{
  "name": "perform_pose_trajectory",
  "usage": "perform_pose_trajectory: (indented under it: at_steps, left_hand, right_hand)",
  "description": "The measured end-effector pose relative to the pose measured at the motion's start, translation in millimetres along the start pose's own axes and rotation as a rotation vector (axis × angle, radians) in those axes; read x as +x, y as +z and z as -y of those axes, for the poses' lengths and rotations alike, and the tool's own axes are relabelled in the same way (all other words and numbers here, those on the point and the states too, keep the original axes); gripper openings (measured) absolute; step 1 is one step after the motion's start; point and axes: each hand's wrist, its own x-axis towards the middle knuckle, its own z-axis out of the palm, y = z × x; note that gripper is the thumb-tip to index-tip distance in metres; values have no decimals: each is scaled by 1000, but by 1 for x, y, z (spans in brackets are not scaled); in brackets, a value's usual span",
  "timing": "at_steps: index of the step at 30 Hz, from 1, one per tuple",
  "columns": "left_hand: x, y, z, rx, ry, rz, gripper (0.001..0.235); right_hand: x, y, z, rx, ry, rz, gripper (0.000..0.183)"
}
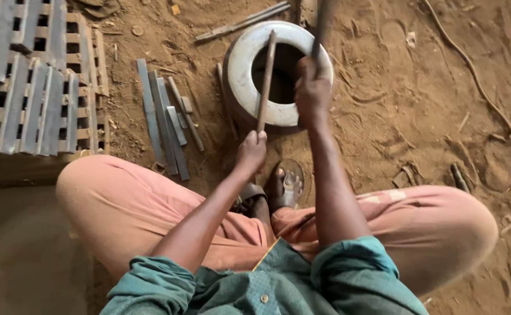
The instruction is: The person sits on the ground and repeatedly strikes a metal rod with a hammer, using a tire as an anvil. Sparks fly during the process as the person adjusts the rod's position between strikes.
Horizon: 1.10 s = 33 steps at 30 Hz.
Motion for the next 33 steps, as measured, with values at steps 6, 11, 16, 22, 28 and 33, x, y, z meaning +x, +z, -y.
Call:
perform_pose_trajectory:
  at_steps: [6, 11, 16, 22, 28, 33]
  left_hand:
    - [42, 9, 25, 21, 250, -132, 41]
    - [6, -11, 1, -705, -293, 368, 41]
    - [-10, -22, -16, -710, -402, 358, 47]
    - [27, 9, 10, -519, -161, 181, 52]
    - [14, 2, 19, -547, -283, 286, 51]
    - [2, -31, -11, -686, -380, 342, 51]
  right_hand:
    - [13, 0, 9, -49, 517, 41, 36]
    - [-1, -28, 40, 189, 220, -49, 37]
    - [13, -12, 34, 136, -316, -50, 36]
    - [4, 4, -16, -330, 126, 57, 38]
    - [-4, -9, 12, 34, 425, 83, 43]
    - [11, -19, 75, 11, -361, 45, 44]
